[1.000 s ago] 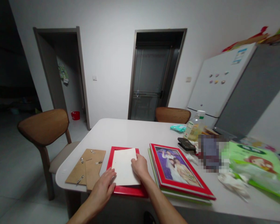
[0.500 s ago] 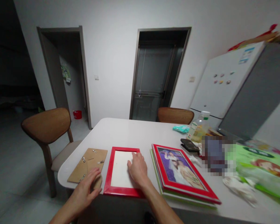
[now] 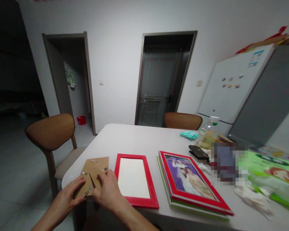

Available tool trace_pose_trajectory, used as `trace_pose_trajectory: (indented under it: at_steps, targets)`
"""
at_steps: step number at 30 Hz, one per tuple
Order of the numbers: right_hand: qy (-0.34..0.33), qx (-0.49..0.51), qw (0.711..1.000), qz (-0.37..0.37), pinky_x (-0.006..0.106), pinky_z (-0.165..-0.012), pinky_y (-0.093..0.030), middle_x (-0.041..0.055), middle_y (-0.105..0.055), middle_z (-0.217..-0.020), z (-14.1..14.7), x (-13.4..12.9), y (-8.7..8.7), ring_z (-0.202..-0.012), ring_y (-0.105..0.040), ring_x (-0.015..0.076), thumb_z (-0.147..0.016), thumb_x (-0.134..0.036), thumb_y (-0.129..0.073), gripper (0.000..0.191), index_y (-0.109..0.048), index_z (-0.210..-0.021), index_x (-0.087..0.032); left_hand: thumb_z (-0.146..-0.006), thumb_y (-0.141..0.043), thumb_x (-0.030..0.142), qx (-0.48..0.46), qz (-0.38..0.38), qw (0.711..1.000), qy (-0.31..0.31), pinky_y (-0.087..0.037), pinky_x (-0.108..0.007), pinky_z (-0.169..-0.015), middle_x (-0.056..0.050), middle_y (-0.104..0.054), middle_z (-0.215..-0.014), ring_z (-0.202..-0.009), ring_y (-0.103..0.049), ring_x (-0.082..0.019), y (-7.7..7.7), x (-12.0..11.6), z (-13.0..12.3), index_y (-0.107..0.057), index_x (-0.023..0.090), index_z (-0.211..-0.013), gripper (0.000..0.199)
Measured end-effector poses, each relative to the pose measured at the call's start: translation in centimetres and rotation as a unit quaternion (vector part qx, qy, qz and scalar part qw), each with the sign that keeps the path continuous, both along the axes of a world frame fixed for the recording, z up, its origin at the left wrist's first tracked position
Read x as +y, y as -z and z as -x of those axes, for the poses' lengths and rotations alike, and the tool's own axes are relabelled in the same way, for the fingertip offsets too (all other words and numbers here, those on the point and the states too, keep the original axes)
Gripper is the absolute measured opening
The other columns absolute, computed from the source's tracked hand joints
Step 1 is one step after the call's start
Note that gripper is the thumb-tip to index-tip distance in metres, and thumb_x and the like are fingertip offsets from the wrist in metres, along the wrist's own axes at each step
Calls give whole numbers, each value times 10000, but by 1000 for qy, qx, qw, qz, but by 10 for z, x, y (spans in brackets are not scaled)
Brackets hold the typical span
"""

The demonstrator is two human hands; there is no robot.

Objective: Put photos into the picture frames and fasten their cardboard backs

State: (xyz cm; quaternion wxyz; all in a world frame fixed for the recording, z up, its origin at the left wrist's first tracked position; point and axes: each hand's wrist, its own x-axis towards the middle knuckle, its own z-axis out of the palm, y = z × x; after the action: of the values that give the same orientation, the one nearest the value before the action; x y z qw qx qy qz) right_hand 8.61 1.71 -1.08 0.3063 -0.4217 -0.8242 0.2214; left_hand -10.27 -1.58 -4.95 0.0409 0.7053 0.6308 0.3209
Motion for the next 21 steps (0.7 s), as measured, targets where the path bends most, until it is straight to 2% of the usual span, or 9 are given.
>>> trace_pose_trajectory:
  at_steps: [4, 6, 9, 12, 16, 21]
  targets:
    - [10, 61, 998, -24, 294, -816, -376, 54, -476, -950, -43, -6, -18, -900, -455, 173, -594, -151, -520, 349, -566, -936, -202, -589, -622, 242, -40, -54, 997, 46, -383, -375, -912, -77, -554, -1131, -1063, -482, -242, -21, 1, -36, -583, 212, -965, 379]
    - [30, 63, 997, -24, 306, -834, -372, 56, -483, -951, -69, -8, -23, -910, -464, 176, -593, -146, -501, 344, -577, -925, -196, -593, -624, 213, -52, -46, 994, 81, -382, -393, -913, -90, -545, -1141, -1074, -471, -245, -28, 3, -62, -580, 204, -969, 379]
    - [72, 39, 997, -4, 319, -850, -370, 68, -496, -972, -108, -10, -22, -921, -477, 184, -597, -168, -488, 329, -592, -908, -186, -593, -633, 197, -58, -6, 990, 131, -375, -407, -915, -118, -536, -1146, -1090, -454, -248, -33, 8, -102, -579, 182, -969, 380]
    - [104, 8, 994, 11, 318, -846, -375, 78, -515, -963, -135, -8, -12, -911, -490, 186, -612, -185, -473, 317, -604, -900, -174, -586, -640, 187, -67, 31, 983, 166, -365, -399, -919, -138, -542, -1131, -1081, -459, -255, -31, 14, -130, -596, 162, -933, 351]
    - [133, -17, 991, 8, 320, -860, -364, 87, -527, -969, -149, -1, 7, -933, -484, 197, -608, -191, -471, 340, -615, -915, -172, -572, -643, 177, -79, 72, 980, 166, -349, -413, -921, -121, -538, -1138, -1074, -460, -269, -25, 19, -145, -610, 179, -898, 328]
    - [153, -52, 987, -19, 329, -885, -337, 85, -526, -1005, -149, 0, 22, -966, -457, 208, -590, -204, -489, 387, -612, -956, -185, -613, -614, 218, -79, 65, 981, 166, -353, -405, -909, -109, -555, -1114, -1053, -475, -260, -21, 22, -141, -613, 187, -903, 291]
